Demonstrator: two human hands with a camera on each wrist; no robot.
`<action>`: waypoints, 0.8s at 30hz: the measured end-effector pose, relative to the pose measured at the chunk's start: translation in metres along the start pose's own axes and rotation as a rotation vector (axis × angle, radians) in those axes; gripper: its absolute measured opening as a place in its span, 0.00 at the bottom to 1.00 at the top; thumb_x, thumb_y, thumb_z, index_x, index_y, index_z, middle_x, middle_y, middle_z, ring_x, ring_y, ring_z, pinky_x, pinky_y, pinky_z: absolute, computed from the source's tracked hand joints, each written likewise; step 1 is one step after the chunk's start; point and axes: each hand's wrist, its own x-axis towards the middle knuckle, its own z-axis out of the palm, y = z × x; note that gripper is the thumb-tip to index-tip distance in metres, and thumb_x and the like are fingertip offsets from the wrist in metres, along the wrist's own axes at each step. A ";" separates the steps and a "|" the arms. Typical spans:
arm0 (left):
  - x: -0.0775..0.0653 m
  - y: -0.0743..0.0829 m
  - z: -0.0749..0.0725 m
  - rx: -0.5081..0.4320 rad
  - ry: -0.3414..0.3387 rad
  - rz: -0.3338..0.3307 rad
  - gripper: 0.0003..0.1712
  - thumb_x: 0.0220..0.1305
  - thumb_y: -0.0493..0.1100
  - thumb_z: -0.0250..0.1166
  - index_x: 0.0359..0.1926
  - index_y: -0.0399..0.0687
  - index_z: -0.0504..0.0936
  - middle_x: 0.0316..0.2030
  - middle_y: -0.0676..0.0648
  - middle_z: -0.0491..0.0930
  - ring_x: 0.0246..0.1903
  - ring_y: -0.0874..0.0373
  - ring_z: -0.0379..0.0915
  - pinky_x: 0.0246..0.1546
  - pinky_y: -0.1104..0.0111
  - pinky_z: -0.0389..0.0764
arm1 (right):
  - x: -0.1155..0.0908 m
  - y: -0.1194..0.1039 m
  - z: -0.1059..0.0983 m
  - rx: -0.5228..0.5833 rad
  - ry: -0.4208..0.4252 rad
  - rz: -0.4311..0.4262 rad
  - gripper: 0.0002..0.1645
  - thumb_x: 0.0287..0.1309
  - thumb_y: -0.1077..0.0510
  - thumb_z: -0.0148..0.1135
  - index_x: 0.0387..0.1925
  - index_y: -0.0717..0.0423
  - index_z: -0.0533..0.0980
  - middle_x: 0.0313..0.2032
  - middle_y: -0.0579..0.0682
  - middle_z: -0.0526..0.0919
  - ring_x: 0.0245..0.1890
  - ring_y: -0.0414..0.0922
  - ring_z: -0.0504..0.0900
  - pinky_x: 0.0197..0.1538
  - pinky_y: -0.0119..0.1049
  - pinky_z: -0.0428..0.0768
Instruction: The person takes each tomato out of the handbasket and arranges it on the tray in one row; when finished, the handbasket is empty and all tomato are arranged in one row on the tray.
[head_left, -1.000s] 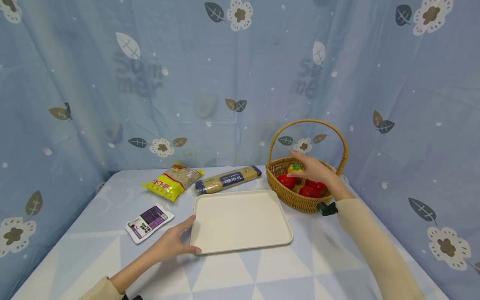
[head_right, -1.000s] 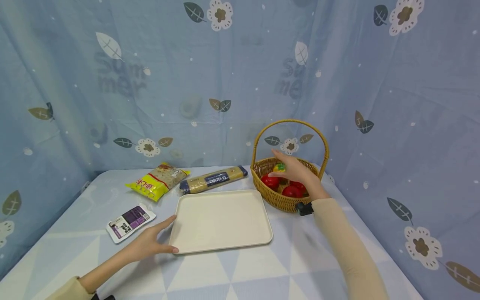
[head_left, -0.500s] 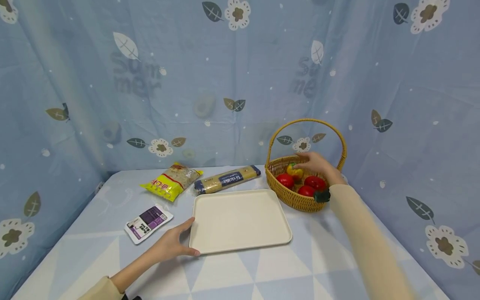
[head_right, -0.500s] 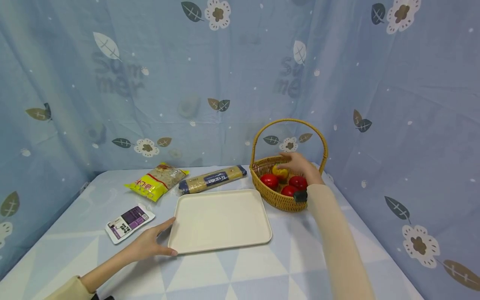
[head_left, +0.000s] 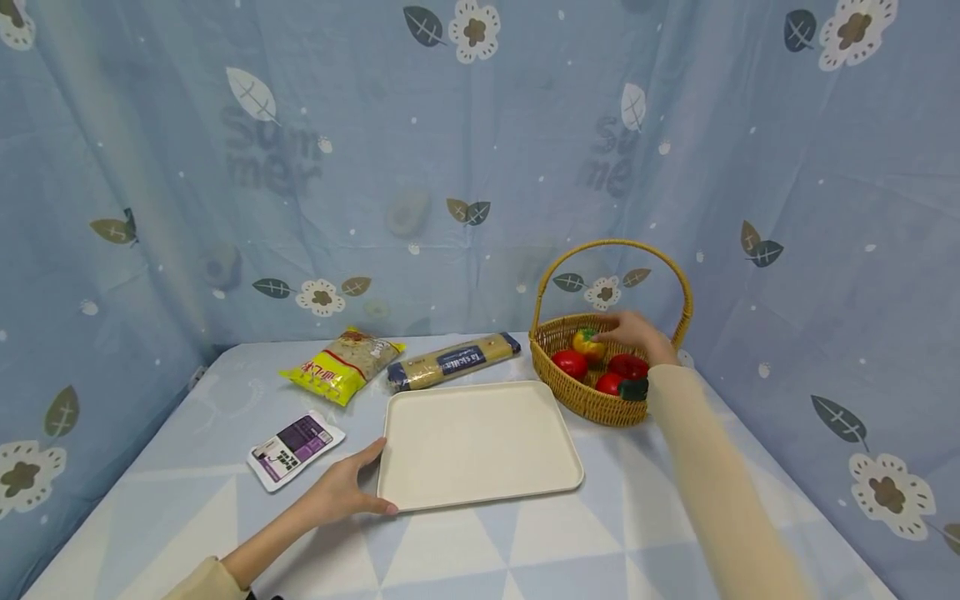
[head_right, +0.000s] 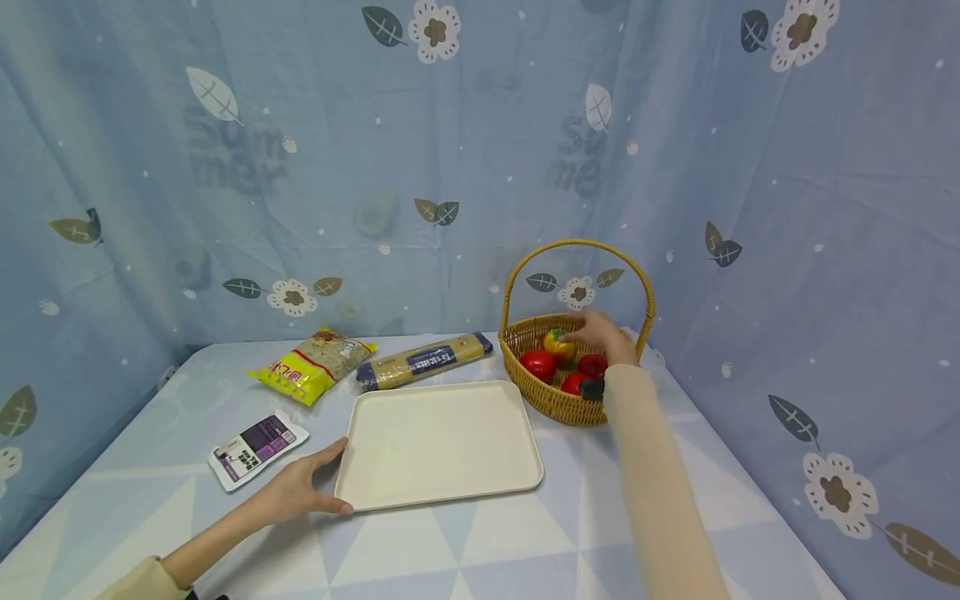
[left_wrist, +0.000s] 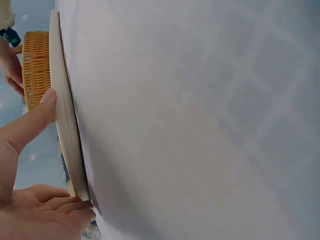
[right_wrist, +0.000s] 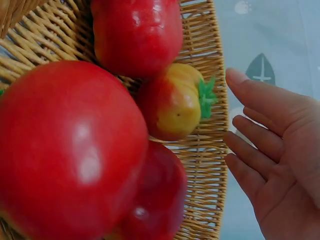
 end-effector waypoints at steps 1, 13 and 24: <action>0.000 0.000 0.000 -0.003 0.000 -0.002 0.66 0.35 0.52 0.82 0.69 0.25 0.56 0.68 0.29 0.57 0.67 0.33 0.53 0.66 0.45 0.56 | 0.000 0.000 0.002 0.011 -0.008 0.009 0.36 0.65 0.53 0.61 0.68 0.65 0.62 0.65 0.67 0.66 0.65 0.65 0.63 0.66 0.60 0.63; -0.001 0.003 0.000 -0.032 -0.005 -0.022 0.66 0.35 0.50 0.82 0.68 0.24 0.56 0.68 0.28 0.56 0.67 0.33 0.51 0.67 0.45 0.54 | 0.008 0.001 0.011 0.015 -0.055 0.059 0.35 0.67 0.54 0.58 0.68 0.67 0.61 0.67 0.69 0.62 0.65 0.67 0.61 0.64 0.61 0.64; 0.000 0.002 0.000 -0.045 -0.007 -0.030 0.66 0.34 0.50 0.82 0.69 0.25 0.56 0.67 0.28 0.57 0.67 0.33 0.51 0.67 0.45 0.54 | 0.022 0.012 0.019 0.088 -0.073 0.134 0.39 0.64 0.53 0.61 0.69 0.69 0.59 0.67 0.68 0.62 0.66 0.65 0.61 0.65 0.59 0.64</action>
